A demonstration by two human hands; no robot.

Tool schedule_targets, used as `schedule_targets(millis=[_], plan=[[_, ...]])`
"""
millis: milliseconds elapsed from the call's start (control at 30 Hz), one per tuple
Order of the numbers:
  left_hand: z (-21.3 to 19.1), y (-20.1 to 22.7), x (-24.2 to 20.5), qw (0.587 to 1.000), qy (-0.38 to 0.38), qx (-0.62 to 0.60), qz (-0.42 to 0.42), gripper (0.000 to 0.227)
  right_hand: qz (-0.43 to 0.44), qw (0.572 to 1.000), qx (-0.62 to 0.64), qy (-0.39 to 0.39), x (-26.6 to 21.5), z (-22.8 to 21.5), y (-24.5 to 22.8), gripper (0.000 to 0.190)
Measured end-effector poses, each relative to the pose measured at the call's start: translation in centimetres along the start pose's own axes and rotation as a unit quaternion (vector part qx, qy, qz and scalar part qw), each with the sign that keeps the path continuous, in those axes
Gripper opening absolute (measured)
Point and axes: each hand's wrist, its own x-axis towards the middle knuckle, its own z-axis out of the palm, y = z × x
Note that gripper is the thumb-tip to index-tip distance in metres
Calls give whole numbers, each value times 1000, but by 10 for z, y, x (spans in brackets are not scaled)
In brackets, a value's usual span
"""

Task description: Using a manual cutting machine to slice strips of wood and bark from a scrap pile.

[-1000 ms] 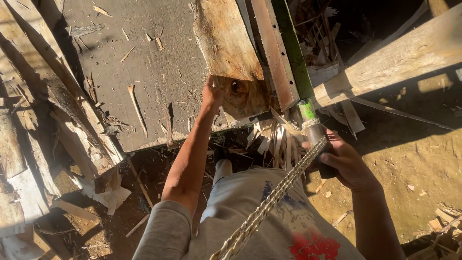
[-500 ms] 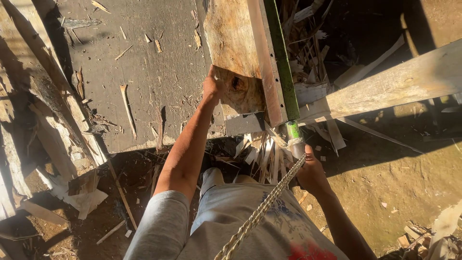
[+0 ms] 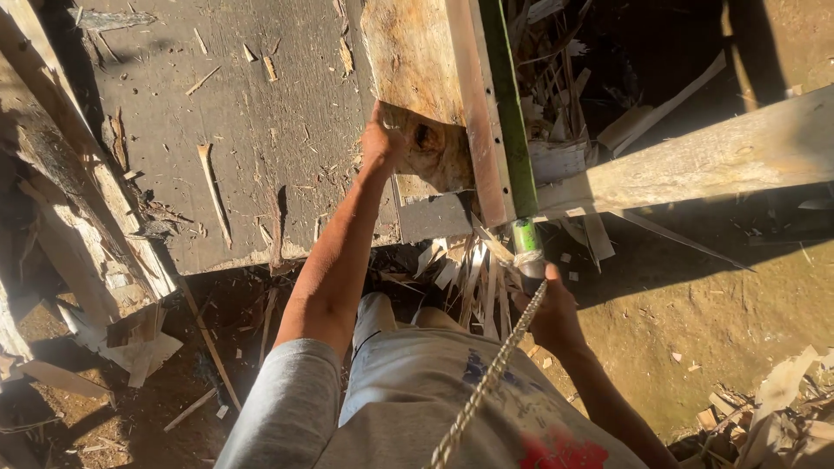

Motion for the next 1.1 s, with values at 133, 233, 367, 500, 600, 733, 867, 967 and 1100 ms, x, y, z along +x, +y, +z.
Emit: schedule_targets(millis=[133,233,367,500,600,733,867,967,1100], plan=[[23,-21,-7,996,15,-82,34,88,121,988,22,-91,43,87,97,50],[8,-11,13,998,35,-25,40,87,-115,993,-6,7,73,98,123,49],[-21,-28,-12,995,19,-95,-1,85,-57,998,27,-15,40,58,78,48],[-70,-75,-35,969,-12,-248,-7,85,-32,999,25,-24,43,58,88,41],[-88,-110,-76,931,-68,-350,-71,43,28,998,38,-37,33,47,53,45],[-76,-145,-117,891,-87,-437,-86,26,-45,999,14,-24,33,41,60,52],[-56,-164,-136,884,-78,-453,-80,43,-21,999,22,-18,12,15,29,52],[-60,-143,-150,876,-50,-472,-84,63,23,996,77,-42,-5,-9,-8,49],[-69,-120,-162,862,-26,-496,-106,79,53,984,157,-71,-19,-31,-33,38]])
